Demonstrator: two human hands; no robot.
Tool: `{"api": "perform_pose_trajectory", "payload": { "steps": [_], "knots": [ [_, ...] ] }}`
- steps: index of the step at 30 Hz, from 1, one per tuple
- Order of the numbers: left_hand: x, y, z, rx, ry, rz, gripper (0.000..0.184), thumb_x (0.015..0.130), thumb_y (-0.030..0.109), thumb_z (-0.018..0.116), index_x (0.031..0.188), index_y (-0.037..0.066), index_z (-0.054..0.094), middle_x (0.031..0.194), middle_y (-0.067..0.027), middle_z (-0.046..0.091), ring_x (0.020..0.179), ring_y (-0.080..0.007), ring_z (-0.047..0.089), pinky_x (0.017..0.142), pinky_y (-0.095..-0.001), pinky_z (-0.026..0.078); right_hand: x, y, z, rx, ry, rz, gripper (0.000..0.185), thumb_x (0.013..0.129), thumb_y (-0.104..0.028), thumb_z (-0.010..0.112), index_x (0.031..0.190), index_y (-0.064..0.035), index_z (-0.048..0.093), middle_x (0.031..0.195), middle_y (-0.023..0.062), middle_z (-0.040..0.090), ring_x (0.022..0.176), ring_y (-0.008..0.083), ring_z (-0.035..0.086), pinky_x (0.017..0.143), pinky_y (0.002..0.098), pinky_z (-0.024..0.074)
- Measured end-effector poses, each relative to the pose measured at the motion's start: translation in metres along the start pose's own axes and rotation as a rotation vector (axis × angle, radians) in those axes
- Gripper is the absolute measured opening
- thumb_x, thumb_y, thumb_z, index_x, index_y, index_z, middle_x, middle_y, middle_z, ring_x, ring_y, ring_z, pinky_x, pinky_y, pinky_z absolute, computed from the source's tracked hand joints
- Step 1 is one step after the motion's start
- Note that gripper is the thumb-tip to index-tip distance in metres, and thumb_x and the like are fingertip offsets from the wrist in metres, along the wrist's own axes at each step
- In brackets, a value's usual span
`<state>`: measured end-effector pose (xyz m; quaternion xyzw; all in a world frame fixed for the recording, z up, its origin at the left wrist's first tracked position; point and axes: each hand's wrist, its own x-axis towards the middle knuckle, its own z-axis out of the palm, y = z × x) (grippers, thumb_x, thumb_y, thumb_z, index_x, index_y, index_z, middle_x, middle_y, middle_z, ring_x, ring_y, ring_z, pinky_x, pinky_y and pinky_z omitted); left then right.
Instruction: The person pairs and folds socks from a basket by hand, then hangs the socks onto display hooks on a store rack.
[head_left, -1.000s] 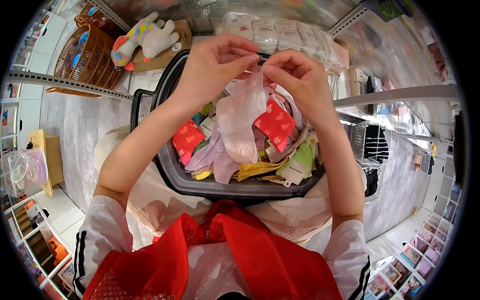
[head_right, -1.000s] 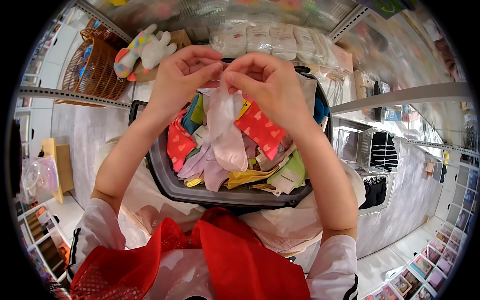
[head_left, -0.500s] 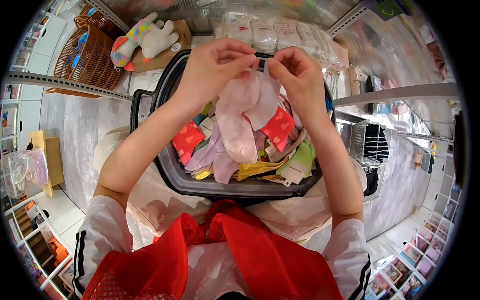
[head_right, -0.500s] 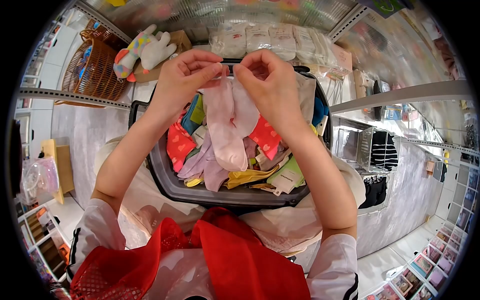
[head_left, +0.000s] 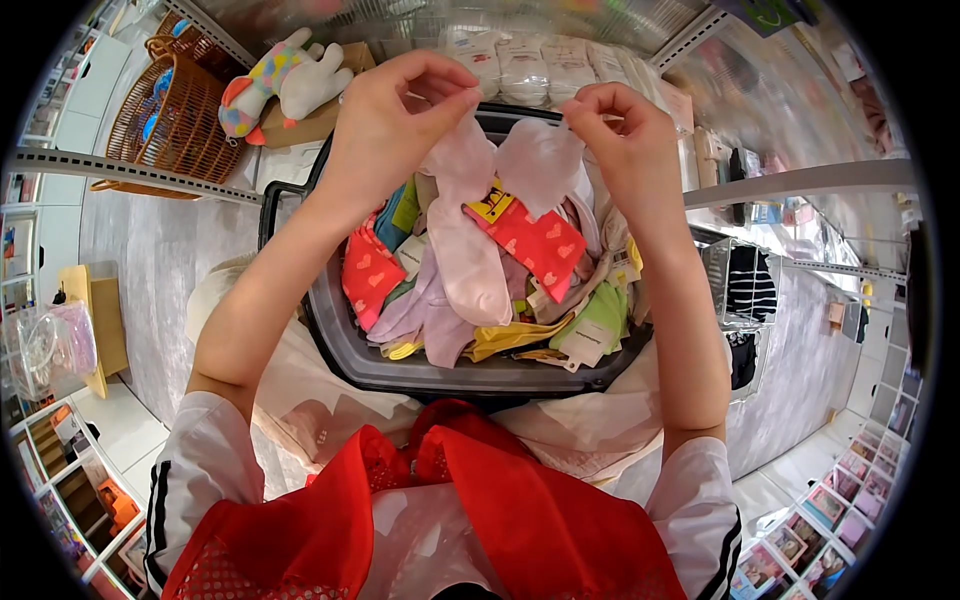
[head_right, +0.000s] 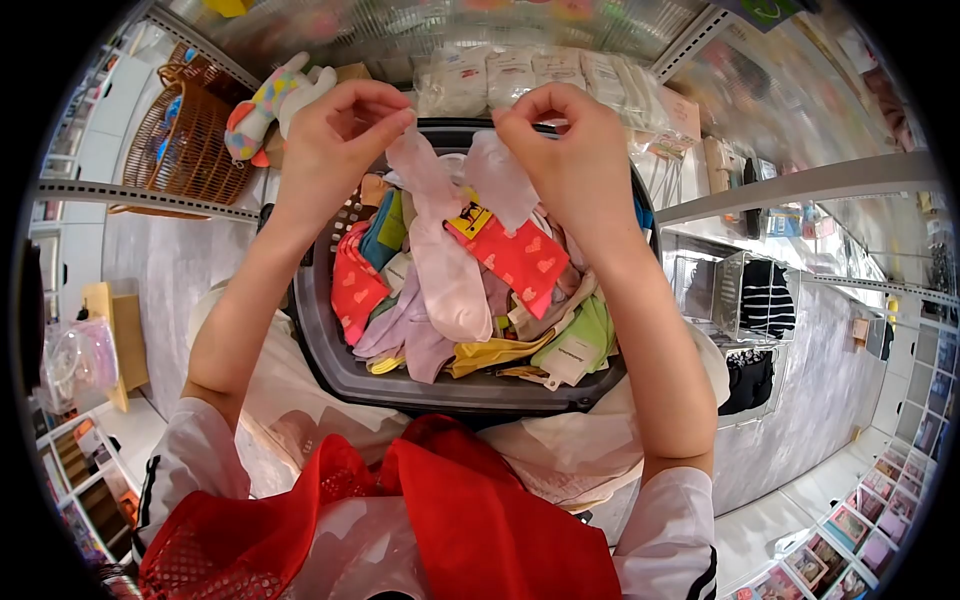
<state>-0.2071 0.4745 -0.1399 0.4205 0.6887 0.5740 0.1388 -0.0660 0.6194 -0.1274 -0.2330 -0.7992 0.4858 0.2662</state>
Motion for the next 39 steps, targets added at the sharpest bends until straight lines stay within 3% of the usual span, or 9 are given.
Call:
{"api": "perform_pose_trajectory", "payload": {
  "steps": [7, 13, 22, 31, 39],
  "knots": [
    [0.004, 0.008, -0.008, -0.003, -0.014, -0.015, 0.015, 0.076, 0.004, 0.061, 0.089, 0.0, 0.057, 0.08, -0.0017, 0.057, 0.073, -0.0067, 0.053, 0.065, -0.0196, 0.045, 0.003, -0.009, -0.007, 0.348, -0.03, 0.037, 0.012, 0.074, -0.011, 0.061, 0.07, -0.0015, 0.054, 0.067, 0.0009, 0.058, 0.064, 0.0047, 0.051, 0.058, 0.0183, 0.0403],
    [0.004, 0.012, -0.01, -0.054, -0.015, -0.068, 0.017, 0.077, 0.005, 0.06, 0.092, 0.0, 0.056, 0.082, -0.0039, 0.058, 0.075, -0.0087, 0.056, 0.07, -0.0208, 0.046, 0.002, -0.011, -0.006, 0.267, 0.003, 0.007, 0.018, 0.072, -0.015, 0.068, 0.072, -0.0018, 0.055, 0.067, -0.0009, 0.055, 0.062, 0.004, 0.049, 0.056, 0.0172, 0.0392],
    [0.004, 0.015, -0.012, -0.073, -0.043, -0.09, 0.018, 0.078, 0.004, 0.057, 0.095, -0.001, 0.054, 0.085, -0.0062, 0.059, 0.08, -0.0118, 0.058, 0.073, -0.0224, 0.046, 0.002, -0.009, -0.007, 0.271, -0.06, 0.034, 0.017, 0.075, -0.015, 0.065, 0.079, 0.0003, 0.059, 0.071, 0.0007, 0.058, 0.065, 0.0049, 0.052, 0.058, 0.0177, 0.0397],
    [0.006, 0.01, -0.014, -0.146, -0.045, -0.091, 0.018, 0.08, 0.006, 0.056, 0.096, -0.001, 0.054, 0.086, -0.0055, 0.059, 0.083, -0.0126, 0.059, 0.075, -0.0227, 0.045, 0.002, -0.009, -0.007, 0.317, -0.125, 0.001, 0.01, 0.077, -0.003, 0.058, 0.085, 0.0024, 0.06, 0.08, 0.0072, 0.063, 0.078, 0.0107, 0.059, 0.072, 0.021, 0.0453],
    [0.006, 0.011, -0.012, -0.146, -0.054, -0.101, 0.017, 0.08, 0.005, 0.056, 0.096, -0.001, 0.053, 0.087, -0.0056, 0.059, 0.082, -0.0127, 0.059, 0.075, -0.023, 0.045, 0.001, -0.005, -0.002, 0.313, -0.099, -0.015, 0.008, 0.075, 0.0, 0.058, 0.083, 0.0034, 0.057, 0.079, 0.0075, 0.062, 0.076, 0.0121, 0.06, 0.07, 0.0212, 0.0458]
  ]
}}
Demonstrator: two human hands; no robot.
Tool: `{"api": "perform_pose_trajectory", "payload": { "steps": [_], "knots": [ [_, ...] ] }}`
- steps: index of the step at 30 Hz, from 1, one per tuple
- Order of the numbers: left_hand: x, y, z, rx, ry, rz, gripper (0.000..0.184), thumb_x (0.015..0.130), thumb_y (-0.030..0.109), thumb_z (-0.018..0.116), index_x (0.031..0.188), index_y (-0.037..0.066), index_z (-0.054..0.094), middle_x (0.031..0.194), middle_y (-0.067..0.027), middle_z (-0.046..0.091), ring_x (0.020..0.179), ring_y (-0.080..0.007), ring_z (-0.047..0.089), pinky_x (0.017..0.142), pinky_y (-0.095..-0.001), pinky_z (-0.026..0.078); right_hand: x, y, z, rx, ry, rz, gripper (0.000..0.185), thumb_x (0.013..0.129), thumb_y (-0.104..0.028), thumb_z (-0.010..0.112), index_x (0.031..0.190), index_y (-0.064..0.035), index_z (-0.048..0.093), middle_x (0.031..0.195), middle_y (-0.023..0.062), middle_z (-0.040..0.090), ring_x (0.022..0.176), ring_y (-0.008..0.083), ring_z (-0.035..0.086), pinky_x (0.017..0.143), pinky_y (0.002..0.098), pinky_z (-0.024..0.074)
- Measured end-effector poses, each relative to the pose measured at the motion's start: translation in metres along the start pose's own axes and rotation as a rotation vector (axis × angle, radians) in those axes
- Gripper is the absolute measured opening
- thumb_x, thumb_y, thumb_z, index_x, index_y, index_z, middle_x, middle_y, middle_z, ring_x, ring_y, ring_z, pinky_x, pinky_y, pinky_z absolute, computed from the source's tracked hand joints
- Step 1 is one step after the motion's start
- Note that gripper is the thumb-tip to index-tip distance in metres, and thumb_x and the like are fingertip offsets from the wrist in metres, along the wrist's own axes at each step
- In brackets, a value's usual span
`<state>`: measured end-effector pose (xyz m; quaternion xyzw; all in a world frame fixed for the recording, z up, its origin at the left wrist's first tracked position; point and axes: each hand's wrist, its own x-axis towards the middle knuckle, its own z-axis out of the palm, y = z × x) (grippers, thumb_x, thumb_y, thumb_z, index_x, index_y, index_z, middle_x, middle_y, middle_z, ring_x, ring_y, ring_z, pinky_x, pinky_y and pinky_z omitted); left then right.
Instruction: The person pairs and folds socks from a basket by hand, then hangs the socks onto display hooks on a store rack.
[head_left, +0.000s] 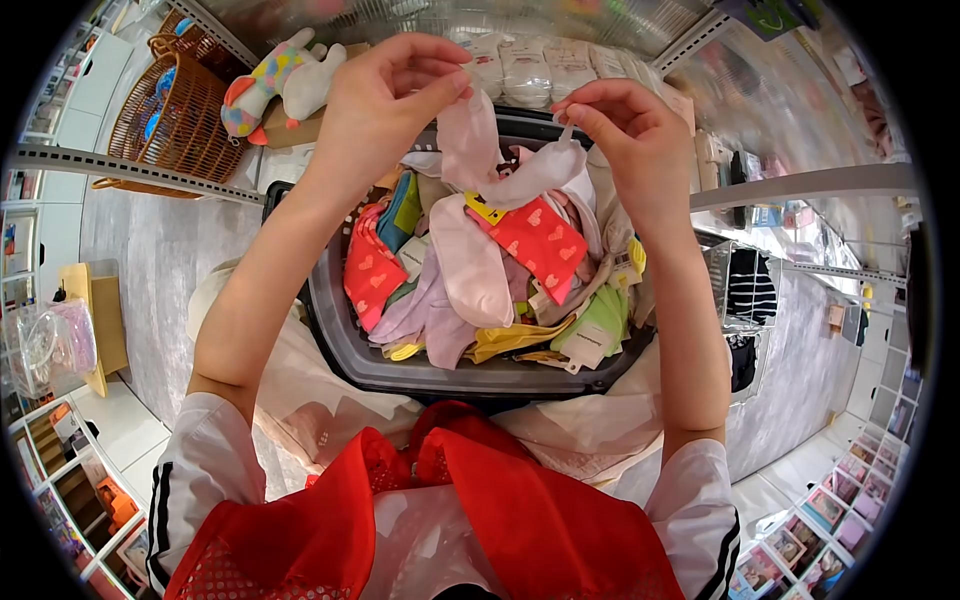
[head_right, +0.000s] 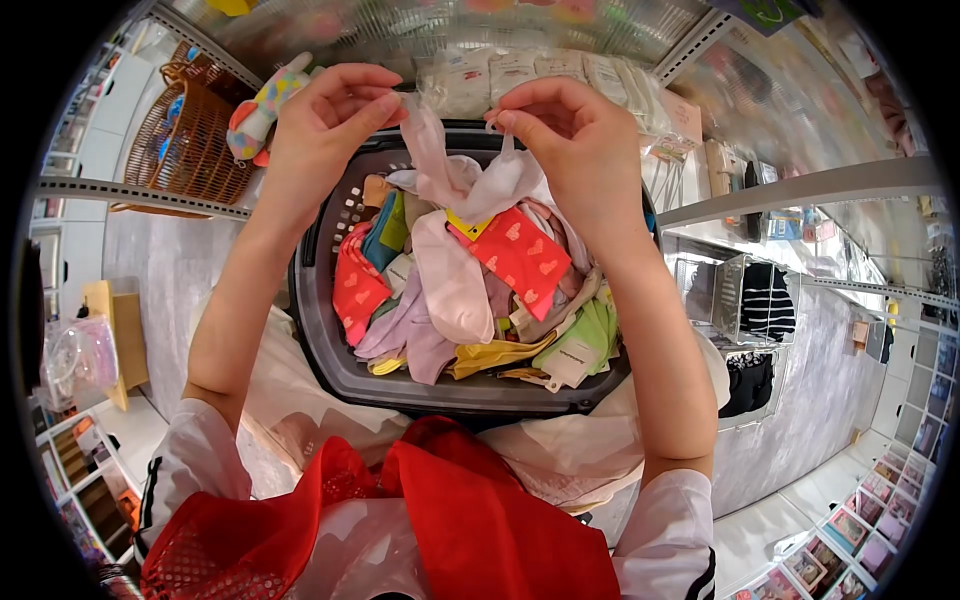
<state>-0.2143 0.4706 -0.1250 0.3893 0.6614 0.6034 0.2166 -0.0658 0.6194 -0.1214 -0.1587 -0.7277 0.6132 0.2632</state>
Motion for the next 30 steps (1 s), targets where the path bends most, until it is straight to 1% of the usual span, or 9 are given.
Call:
{"api": "perform_pose_trajectory", "payload": {
  "steps": [13, 19, 22, 25, 28, 30],
  "knots": [
    [-0.002, 0.001, 0.002, 0.024, -0.055, -0.046, 0.018, 0.081, 0.004, 0.054, 0.097, -0.002, 0.053, 0.087, -0.0068, 0.058, 0.082, -0.013, 0.058, 0.076, -0.0231, 0.046, -0.001, -0.002, 0.003, 0.014, 0.028, -0.011, 0.007, 0.076, 0.001, 0.058, 0.082, 0.0029, 0.056, 0.078, 0.0073, 0.062, 0.075, 0.0116, 0.059, 0.07, 0.021, 0.0461],
    [-0.003, 0.001, 0.004, 0.031, -0.078, -0.006, 0.018, 0.08, 0.004, 0.055, 0.098, -0.002, 0.053, 0.086, -0.0062, 0.058, 0.08, -0.0122, 0.057, 0.074, -0.0226, 0.045, -0.003, -0.001, 0.005, -0.003, -0.035, -0.069, 0.007, 0.075, 0.001, 0.058, 0.082, 0.0023, 0.056, 0.079, 0.0071, 0.062, 0.076, 0.0112, 0.059, 0.07, 0.0214, 0.0462],
    [-0.005, 0.002, 0.006, -0.004, -0.078, -0.047, 0.018, 0.08, 0.003, 0.055, 0.097, -0.002, 0.053, 0.086, -0.0061, 0.058, 0.08, -0.0119, 0.057, 0.074, -0.0224, 0.046, -0.004, 0.002, 0.007, 0.044, -0.072, -0.081, 0.007, 0.076, 0.001, 0.058, 0.082, 0.0021, 0.056, 0.079, 0.007, 0.062, 0.075, 0.0109, 0.059, 0.07, 0.0214, 0.0461],
    [-0.007, -0.004, 0.01, -0.035, -0.064, -0.047, 0.019, 0.076, 0.006, 0.059, 0.092, -0.001, 0.057, 0.085, -0.0059, 0.059, 0.077, -0.0101, 0.058, 0.068, -0.0213, 0.046, -0.006, 0.003, 0.012, 0.044, -0.084, -0.045, 0.006, 0.076, 0.0, 0.058, 0.082, 0.0016, 0.056, 0.078, 0.0063, 0.062, 0.073, 0.01, 0.059, 0.068, 0.0209, 0.0459],
    [-0.012, -0.005, 0.019, -0.116, -0.09, -0.06, 0.018, 0.076, 0.006, 0.059, 0.091, -0.002, 0.056, 0.084, -0.0074, 0.06, 0.076, -0.0104, 0.059, 0.065, -0.0211, 0.047, -0.009, 0.008, 0.019, 0.122, -0.098, -0.026, 0.006, 0.075, -0.001, 0.058, 0.081, 0.0013, 0.056, 0.077, 0.0055, 0.062, 0.07, 0.0093, 0.058, 0.066, 0.0205, 0.0458],
    [-0.014, -0.006, 0.023, -0.132, -0.089, -0.082, 0.018, 0.076, 0.006, 0.058, 0.092, -0.003, 0.055, 0.083, -0.0083, 0.06, 0.076, -0.0115, 0.06, 0.065, -0.0214, 0.047, -0.012, 0.006, 0.025, 0.07, -0.044, -0.008, 0.007, 0.075, -0.001, 0.059, 0.081, 0.0015, 0.056, 0.076, 0.0052, 0.061, 0.07, 0.0091, 0.058, 0.065, 0.0206, 0.0457]
  ]
}}
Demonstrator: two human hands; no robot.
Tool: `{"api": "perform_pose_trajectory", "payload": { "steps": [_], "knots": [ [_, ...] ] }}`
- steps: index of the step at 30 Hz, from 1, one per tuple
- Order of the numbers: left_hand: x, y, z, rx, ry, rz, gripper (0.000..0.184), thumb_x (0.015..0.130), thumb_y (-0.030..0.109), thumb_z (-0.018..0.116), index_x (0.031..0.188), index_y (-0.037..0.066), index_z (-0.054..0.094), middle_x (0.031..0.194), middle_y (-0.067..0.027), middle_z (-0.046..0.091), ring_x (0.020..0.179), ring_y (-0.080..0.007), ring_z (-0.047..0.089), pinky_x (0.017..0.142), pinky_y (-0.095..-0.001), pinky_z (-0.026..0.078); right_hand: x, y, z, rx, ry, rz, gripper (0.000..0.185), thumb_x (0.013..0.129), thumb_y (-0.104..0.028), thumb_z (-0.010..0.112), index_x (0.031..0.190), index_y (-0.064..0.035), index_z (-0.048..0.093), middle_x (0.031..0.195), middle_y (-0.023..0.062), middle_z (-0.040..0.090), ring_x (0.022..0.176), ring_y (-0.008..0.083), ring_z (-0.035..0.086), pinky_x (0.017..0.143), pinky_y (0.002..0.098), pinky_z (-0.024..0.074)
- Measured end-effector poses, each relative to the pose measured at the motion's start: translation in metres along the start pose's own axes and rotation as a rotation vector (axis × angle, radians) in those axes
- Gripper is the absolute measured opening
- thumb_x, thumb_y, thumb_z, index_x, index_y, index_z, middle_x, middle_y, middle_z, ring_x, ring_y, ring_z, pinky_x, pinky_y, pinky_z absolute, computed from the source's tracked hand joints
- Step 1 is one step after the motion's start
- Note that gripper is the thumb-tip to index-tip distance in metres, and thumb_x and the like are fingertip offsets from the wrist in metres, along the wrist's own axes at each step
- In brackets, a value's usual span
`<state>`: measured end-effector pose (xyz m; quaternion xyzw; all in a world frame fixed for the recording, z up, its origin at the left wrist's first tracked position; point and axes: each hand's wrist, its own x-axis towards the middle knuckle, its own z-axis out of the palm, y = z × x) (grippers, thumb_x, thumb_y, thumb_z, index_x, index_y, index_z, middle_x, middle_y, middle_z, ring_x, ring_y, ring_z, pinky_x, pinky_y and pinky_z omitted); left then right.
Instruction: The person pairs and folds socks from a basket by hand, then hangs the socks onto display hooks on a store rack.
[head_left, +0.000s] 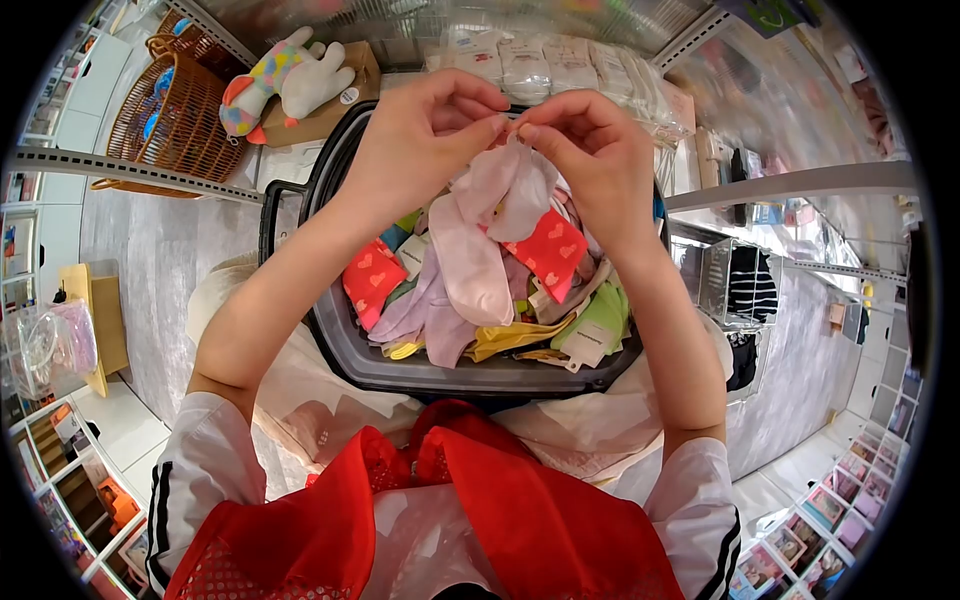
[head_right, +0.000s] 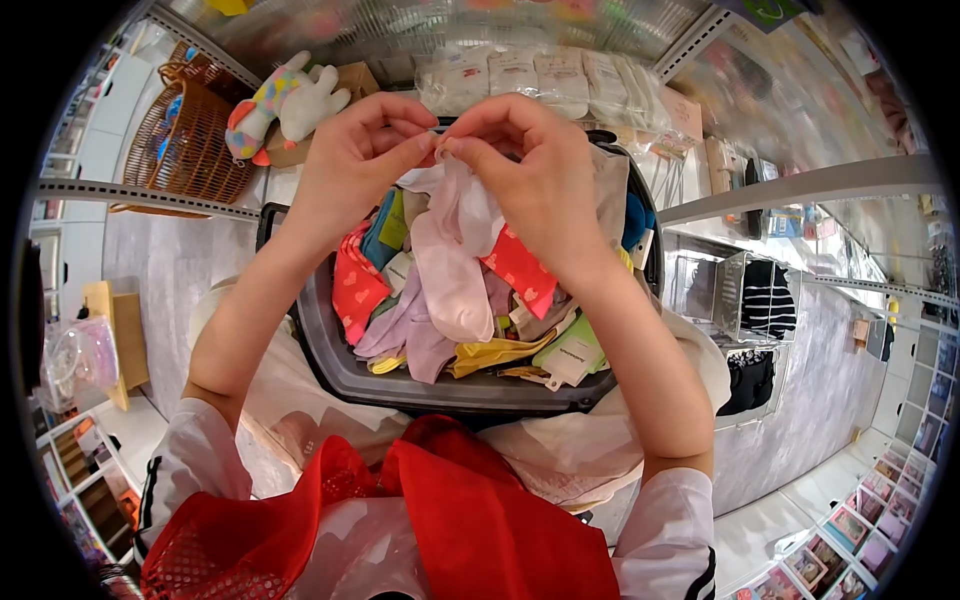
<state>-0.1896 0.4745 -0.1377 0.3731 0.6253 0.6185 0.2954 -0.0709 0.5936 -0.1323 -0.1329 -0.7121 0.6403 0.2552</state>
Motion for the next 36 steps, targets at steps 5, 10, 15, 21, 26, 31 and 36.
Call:
{"api": "perform_pose_trajectory", "payload": {
  "steps": [5, 10, 15, 21, 26, 31, 36],
  "knots": [
    [-0.002, 0.003, 0.001, -0.159, -0.057, -0.141, 0.019, 0.083, 0.007, 0.053, 0.099, -0.002, 0.051, 0.089, -0.0076, 0.057, 0.084, -0.0129, 0.057, 0.077, -0.0252, 0.047, -0.005, 0.002, 0.008, -0.054, 0.125, -0.086, 0.008, 0.073, -0.001, 0.061, 0.079, 0.0019, 0.056, 0.076, 0.0053, 0.061, 0.068, 0.0095, 0.057, 0.064, 0.0213, 0.0458],
    [-0.004, 0.003, 0.005, -0.226, -0.089, -0.177, 0.022, 0.084, 0.009, 0.052, 0.103, -0.001, 0.05, 0.093, -0.0087, 0.057, 0.086, -0.0139, 0.057, 0.079, -0.0259, 0.047, -0.004, 0.014, 0.01, -0.133, 0.193, -0.279, 0.01, 0.071, -0.001, 0.063, 0.079, 0.0005, 0.057, 0.074, 0.0056, 0.06, 0.066, 0.0115, 0.058, 0.062, 0.0225, 0.0457],
    [-0.004, 0.005, 0.004, -0.234, -0.087, -0.188, 0.023, 0.084, 0.01, 0.052, 0.103, -0.002, 0.05, 0.093, -0.0086, 0.057, 0.086, -0.0135, 0.057, 0.079, -0.0258, 0.047, -0.001, 0.018, 0.007, -0.213, 0.199, -0.347, 0.012, 0.068, 0.001, 0.063, 0.078, -0.001, 0.057, 0.074, 0.0063, 0.06, 0.065, 0.0149, 0.058, 0.06, 0.0242, 0.0453],
    [-0.003, 0.009, 0.002, -0.17, -0.143, -0.16, 0.024, 0.082, 0.009, 0.056, 0.102, -0.002, 0.051, 0.093, -0.0077, 0.058, 0.085, -0.012, 0.057, 0.077, -0.024, 0.046, -0.002, 0.02, 0.006, -0.259, 0.174, -0.397, 0.013, 0.067, 0.003, 0.064, 0.076, -0.0013, 0.056, 0.075, 0.0066, 0.059, 0.064, 0.0162, 0.057, 0.06, 0.0248, 0.0448],
    [-0.003, 0.01, 0.001, 0.063, -0.126, -0.055, 0.023, 0.077, 0.004, 0.059, 0.099, -0.002, 0.053, 0.092, -0.0072, 0.058, 0.084, -0.0116, 0.056, 0.076, -0.0234, 0.046, -0.002, 0.019, 0.006, -0.287, 0.126, -0.397, 0.012, 0.07, -0.001, 0.063, 0.08, -0.0011, 0.056, 0.077, 0.0076, 0.059, 0.065, 0.0166, 0.057, 0.06, 0.0251, 0.0446],
    [0.002, 0.018, -0.012, 0.064, -0.085, 0.013, 0.024, 0.077, 0.003, 0.059, 0.099, -0.001, 0.053, 0.089, -0.006, 0.058, 0.082, -0.0121, 0.056, 0.076, -0.0235, 0.046, -0.002, 0.018, 0.001, -0.216, -0.087, -0.103, 0.028, 0.072, -0.017, 0.065, 0.092, 0.0, 0.056, 0.087, 0.0104, 0.059, 0.079, 0.0173, 0.056, 0.071, 0.0271, 0.0435],
    [0.009, 0.023, -0.029, -0.091, 0.009, 0.033, 0.023, 0.08, 0.009, 0.058, 0.101, 0.0, 0.053, 0.086, -0.0045, 0.057, 0.081, -0.0114, 0.056, 0.077, -0.0237, 0.046, -0.002, 0.033, -0.002, -0.277, -0.343, 0.1, 0.04, 0.072, -0.013, 0.062, 0.106, 0.002, 0.048, 0.094, 0.0071, 0.056, 0.082, 0.0115, 0.053, 0.073, 0.0237, 0.0424]
  ]
}}
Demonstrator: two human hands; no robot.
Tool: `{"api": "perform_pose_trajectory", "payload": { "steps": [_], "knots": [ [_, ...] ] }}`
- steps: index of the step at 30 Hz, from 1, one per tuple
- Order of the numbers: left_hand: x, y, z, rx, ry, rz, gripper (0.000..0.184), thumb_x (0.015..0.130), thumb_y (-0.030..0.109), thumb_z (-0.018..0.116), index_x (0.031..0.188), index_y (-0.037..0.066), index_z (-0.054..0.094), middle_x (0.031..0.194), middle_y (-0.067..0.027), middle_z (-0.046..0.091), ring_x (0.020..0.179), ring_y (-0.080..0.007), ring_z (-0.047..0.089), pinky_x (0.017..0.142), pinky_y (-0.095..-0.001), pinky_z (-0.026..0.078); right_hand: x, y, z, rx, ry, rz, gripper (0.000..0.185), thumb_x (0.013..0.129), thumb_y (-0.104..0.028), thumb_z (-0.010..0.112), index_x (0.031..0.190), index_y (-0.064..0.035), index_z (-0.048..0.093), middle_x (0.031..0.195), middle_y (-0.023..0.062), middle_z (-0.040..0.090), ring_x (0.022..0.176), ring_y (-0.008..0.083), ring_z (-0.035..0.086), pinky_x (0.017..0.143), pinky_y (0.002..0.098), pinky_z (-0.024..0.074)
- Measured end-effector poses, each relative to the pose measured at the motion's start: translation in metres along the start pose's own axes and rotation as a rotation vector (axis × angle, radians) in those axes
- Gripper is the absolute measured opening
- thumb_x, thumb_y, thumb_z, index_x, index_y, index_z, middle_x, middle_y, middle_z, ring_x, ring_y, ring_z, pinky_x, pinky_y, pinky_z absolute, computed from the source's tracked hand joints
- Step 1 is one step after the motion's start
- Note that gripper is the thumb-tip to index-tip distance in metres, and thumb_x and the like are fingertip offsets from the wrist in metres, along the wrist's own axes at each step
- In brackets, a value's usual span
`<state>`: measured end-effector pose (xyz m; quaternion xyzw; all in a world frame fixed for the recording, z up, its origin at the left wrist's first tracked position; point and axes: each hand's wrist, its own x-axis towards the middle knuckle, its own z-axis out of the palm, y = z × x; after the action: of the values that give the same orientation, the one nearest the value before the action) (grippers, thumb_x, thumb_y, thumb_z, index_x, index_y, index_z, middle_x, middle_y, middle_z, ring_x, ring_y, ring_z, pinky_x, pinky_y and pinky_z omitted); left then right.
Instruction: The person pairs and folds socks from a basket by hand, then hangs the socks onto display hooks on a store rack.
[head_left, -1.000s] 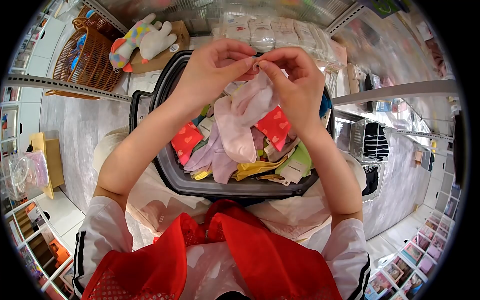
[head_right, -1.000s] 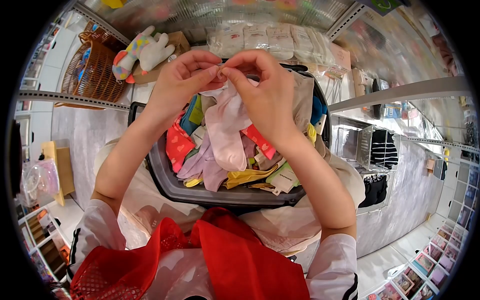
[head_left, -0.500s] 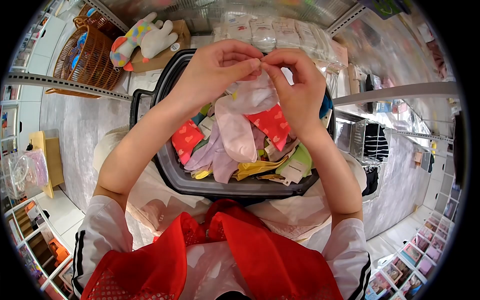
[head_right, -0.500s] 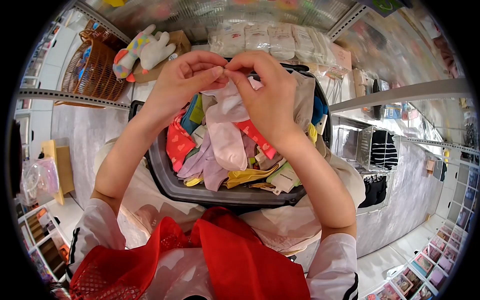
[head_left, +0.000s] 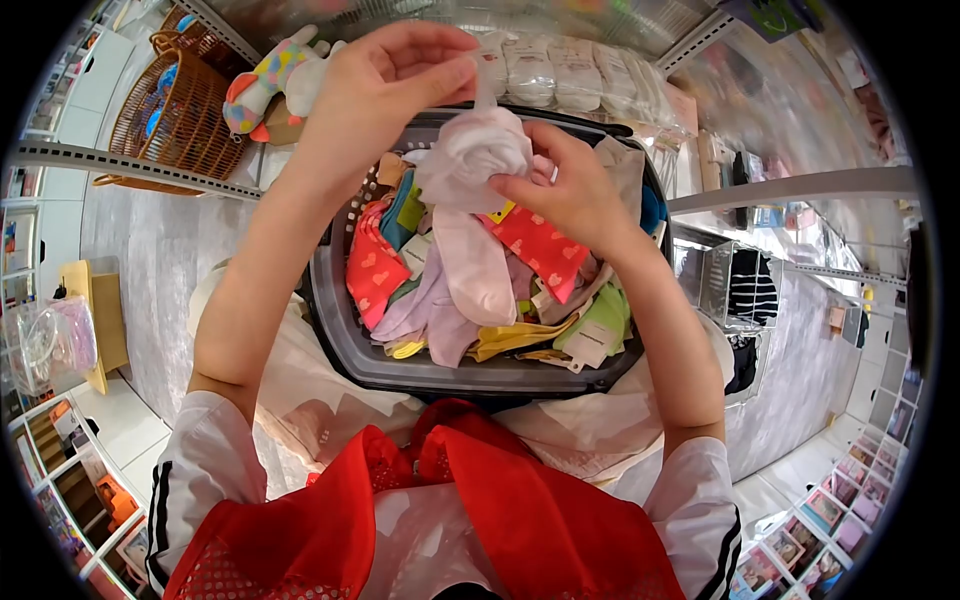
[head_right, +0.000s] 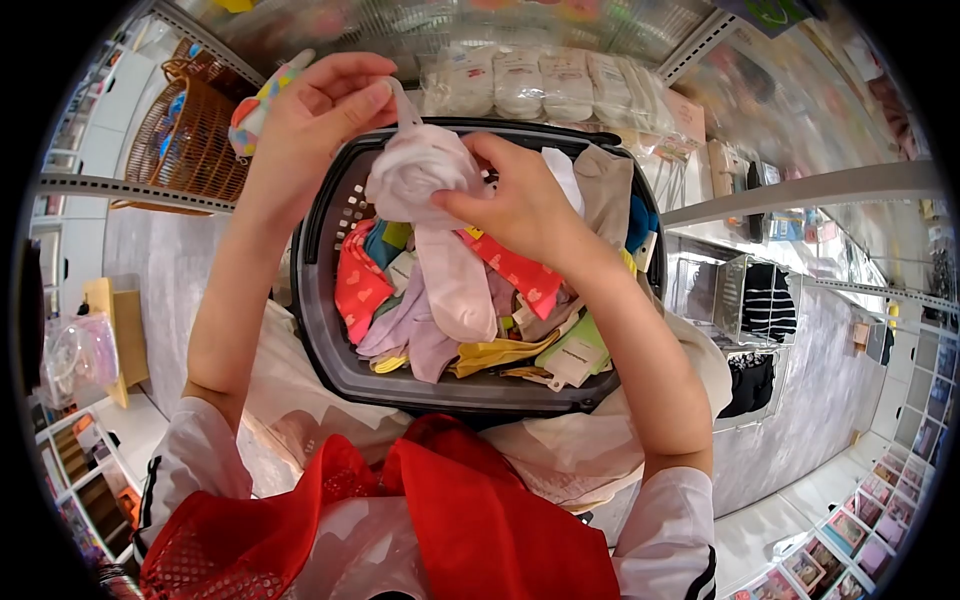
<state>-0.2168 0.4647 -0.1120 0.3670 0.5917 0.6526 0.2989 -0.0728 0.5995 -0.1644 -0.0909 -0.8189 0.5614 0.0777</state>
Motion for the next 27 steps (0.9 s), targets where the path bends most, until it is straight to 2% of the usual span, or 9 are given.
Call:
{"api": "perform_pose_trajectory", "payload": {
  "steps": [2, 5, 9, 15, 18, 19, 22, 26, 27],
  "knots": [
    [0.001, 0.003, -0.004, -0.007, 0.03, 0.021, 0.023, 0.08, 0.009, 0.057, 0.101, 0.0, 0.053, 0.085, -0.0044, 0.057, 0.08, -0.0113, 0.056, 0.077, -0.0241, 0.047, 0.002, 0.006, 0.001, 0.053, -0.04, 0.051, 0.042, 0.072, -0.019, 0.063, 0.104, 0.0029, 0.048, 0.093, 0.0124, 0.058, 0.083, 0.017, 0.056, 0.074, 0.0269, 0.0426],
    [0.009, -0.008, -0.016, -0.038, 0.096, 0.012, 0.023, 0.081, 0.009, 0.056, 0.102, 0.0, 0.053, 0.087, -0.0046, 0.058, 0.082, -0.0117, 0.056, 0.079, -0.0249, 0.047, 0.0, -0.005, 0.005, 0.333, 0.039, 0.135, 0.036, 0.076, -0.016, 0.058, 0.104, 0.0041, 0.048, 0.092, 0.0093, 0.058, 0.082, 0.0126, 0.055, 0.073, 0.0248, 0.0429],
    [0.01, -0.017, -0.015, -0.15, 0.152, 0.032, 0.025, 0.082, 0.012, 0.056, 0.104, 0.0, 0.051, 0.09, -0.0054, 0.058, 0.086, -0.0131, 0.056, 0.082, -0.0267, 0.045, 0.0, -0.012, 0.007, 0.479, 0.054, 0.205, 0.032, 0.082, -0.015, 0.051, 0.106, 0.0038, 0.045, 0.094, 0.0064, 0.056, 0.082, 0.0088, 0.053, 0.073, 0.0226, 0.0428],
    [0.008, -0.04, -0.001, -0.441, 0.283, -0.186, 0.031, 0.086, 0.023, 0.051, 0.108, 0.002, 0.048, 0.104, -0.0083, 0.056, 0.098, -0.018, 0.052, 0.087, -0.0295, 0.04, 0.0, 0.001, 0.015, 0.625, 0.079, 0.21, 0.033, 0.085, -0.015, 0.047, 0.112, 0.0029, 0.041, 0.098, 0.0062, 0.055, 0.082, 0.009, 0.054, 0.073, 0.0223, 0.0441],
    [-0.003, -0.036, 0.017, -0.681, 0.055, -0.406, 0.04, 0.087, 0.034, 0.046, 0.109, 0.001, 0.045, 0.1, -0.0073, 0.053, 0.096, -0.0154, 0.05, 0.087, -0.0328, 0.038, -0.001, -0.001, 0.013, 0.73, 0.114, 0.273, 0.032, 0.084, -0.015, 0.047, 0.11, 0.0022, 0.043, 0.096, 0.0069, 0.056, 0.082, 0.0107, 0.055, 0.073, 0.0239, 0.0452],
    [-0.004, -0.047, 0.021, -0.692, -0.013, -0.439, 0.049, 0.086, 0.045, 0.04, 0.109, 0.002, 0.045, 0.1, -0.0051, 0.051, 0.092, -0.0153, 0.049, 0.085, -0.0334, 0.037, -0.001, -0.003, 0.013, 0.798, 0.125, 0.302, 0.031, 0.083, -0.015, 0.048, 0.109, 0.0018, 0.043, 0.096, 0.007, 0.056, 0.082, 0.0114, 0.055, 0.073, 0.0243, 0.0448],
    [-0.013, -0.048, 0.034, -0.886, -0.197, -0.67, 0.051, 0.085, 0.048, 0.04, 0.109, 0.003, 0.044, 0.101, -0.0038, 0.051, 0.091, -0.0153, 0.048, 0.083, -0.0327, 0.037, 0.0, 0.001, 0.008, 0.958, 0.143, 0.321, 0.03, 0.083, -0.015, 0.047, 0.109, 0.0008, 0.044, 0.095, 0.0072, 0.056, 0.083, 0.013, 0.056, 0.073, 0.0253, 0.0449],
    [-0.026, -0.031, 0.048, -0.701, -0.293, -0.56, 0.054, 0.082, 0.048, 0.047, 0.115, 0.005, 0.04, 0.11, -0.0045, 0.047, 0.098, -0.0153, 0.046, 0.087, -0.0318, 0.037, 0.0, 0.003, 0.004, 1.048, 0.297, 0.275, 0.028, 0.085, -0.014, 0.044, 0.109, -0.0002, 0.044, 0.098, 0.0074, 0.056, 0.084, 0.0135, 0.056, 0.074, 0.025, 0.045],
    [-0.026, -0.032, 0.046, -0.676, -0.345, -0.558, 0.05, 0.082, 0.034, 0.053, 0.119, 0.005, 0.038, 0.113, -0.005, 0.044, 0.104, -0.0141, 0.044, 0.09, -0.0298, 0.035, 0.0, 0.001, 0.003, 1.021, 0.319, 0.224, 0.026, 0.086, -0.013, 0.043, 0.109, 0.0, 0.044, 0.1, 0.008, 0.056, 0.086, 0.0138, 0.056, 0.075, 0.025, 0.0448]
  ]
}}
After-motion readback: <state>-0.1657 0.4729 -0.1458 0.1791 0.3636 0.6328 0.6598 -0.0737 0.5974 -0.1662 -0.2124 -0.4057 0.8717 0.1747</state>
